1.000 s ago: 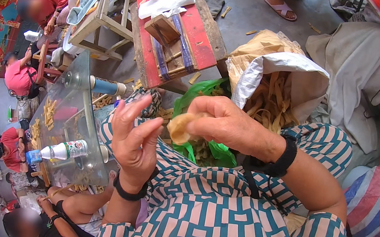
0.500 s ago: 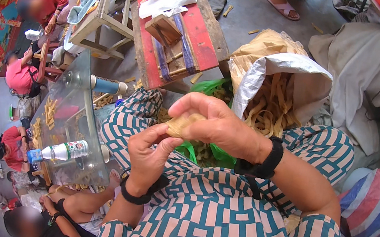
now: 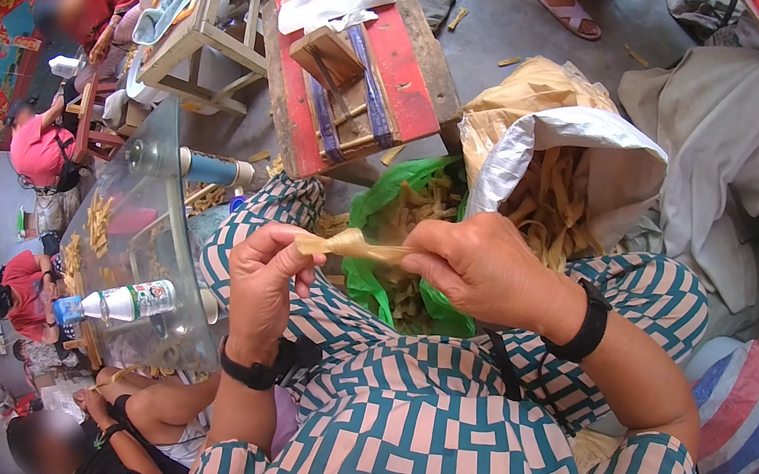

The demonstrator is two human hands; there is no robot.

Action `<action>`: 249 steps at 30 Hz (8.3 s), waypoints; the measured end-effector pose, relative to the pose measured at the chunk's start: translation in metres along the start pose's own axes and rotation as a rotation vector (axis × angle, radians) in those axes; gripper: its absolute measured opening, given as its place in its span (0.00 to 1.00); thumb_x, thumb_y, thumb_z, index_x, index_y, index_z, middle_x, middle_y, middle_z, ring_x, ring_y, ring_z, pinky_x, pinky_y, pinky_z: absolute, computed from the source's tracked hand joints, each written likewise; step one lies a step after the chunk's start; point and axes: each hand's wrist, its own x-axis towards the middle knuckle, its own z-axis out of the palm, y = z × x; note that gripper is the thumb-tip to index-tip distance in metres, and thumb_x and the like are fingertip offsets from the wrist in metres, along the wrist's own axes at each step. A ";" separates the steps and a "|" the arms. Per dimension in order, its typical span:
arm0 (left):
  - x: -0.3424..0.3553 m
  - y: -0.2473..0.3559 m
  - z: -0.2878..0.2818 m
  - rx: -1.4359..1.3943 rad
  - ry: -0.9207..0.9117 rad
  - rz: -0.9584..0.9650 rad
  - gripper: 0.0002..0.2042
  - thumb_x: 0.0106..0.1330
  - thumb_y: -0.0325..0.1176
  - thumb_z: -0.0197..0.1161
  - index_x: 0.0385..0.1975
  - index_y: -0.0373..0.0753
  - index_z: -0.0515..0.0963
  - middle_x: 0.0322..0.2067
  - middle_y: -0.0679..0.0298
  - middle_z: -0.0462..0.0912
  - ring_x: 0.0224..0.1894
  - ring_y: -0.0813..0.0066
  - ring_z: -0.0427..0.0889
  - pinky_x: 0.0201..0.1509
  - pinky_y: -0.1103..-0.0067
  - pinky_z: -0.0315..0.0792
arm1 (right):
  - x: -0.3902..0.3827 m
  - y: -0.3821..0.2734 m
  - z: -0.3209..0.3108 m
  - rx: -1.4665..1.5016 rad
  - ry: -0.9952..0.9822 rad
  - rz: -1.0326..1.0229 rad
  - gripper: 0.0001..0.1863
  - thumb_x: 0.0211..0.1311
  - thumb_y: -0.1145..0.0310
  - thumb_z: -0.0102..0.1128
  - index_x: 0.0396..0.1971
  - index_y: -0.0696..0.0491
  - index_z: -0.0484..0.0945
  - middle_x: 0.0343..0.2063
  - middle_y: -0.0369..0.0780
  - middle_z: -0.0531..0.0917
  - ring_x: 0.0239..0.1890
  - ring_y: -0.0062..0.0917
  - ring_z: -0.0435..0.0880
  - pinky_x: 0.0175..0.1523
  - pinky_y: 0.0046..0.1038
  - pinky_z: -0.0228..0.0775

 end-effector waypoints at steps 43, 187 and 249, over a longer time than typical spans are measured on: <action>0.087 0.035 -0.004 0.818 0.077 0.678 0.08 0.67 0.27 0.65 0.42 0.34 0.84 0.33 0.57 0.85 0.32 0.64 0.83 0.39 0.75 0.75 | 0.080 0.056 -0.038 -0.456 0.395 -0.315 0.08 0.56 0.77 0.60 0.37 0.53 0.77 0.26 0.43 0.82 0.29 0.40 0.83 0.32 0.38 0.75; -0.008 0.030 -0.013 0.349 0.178 0.520 0.09 0.69 0.33 0.66 0.43 0.36 0.82 0.30 0.61 0.83 0.30 0.71 0.80 0.35 0.77 0.74 | 0.008 -0.041 0.001 -0.651 0.240 -0.331 0.08 0.60 0.71 0.64 0.26 0.53 0.74 0.17 0.37 0.77 0.22 0.28 0.82 0.24 0.28 0.71; 0.004 0.004 -0.014 -0.053 -0.333 -0.290 0.12 0.75 0.33 0.59 0.49 0.31 0.78 0.28 0.65 0.82 0.28 0.81 0.80 0.35 0.84 0.76 | 0.007 -0.020 -0.014 0.235 -0.171 0.219 0.14 0.74 0.62 0.58 0.35 0.58 0.82 0.18 0.39 0.77 0.21 0.24 0.76 0.28 0.26 0.67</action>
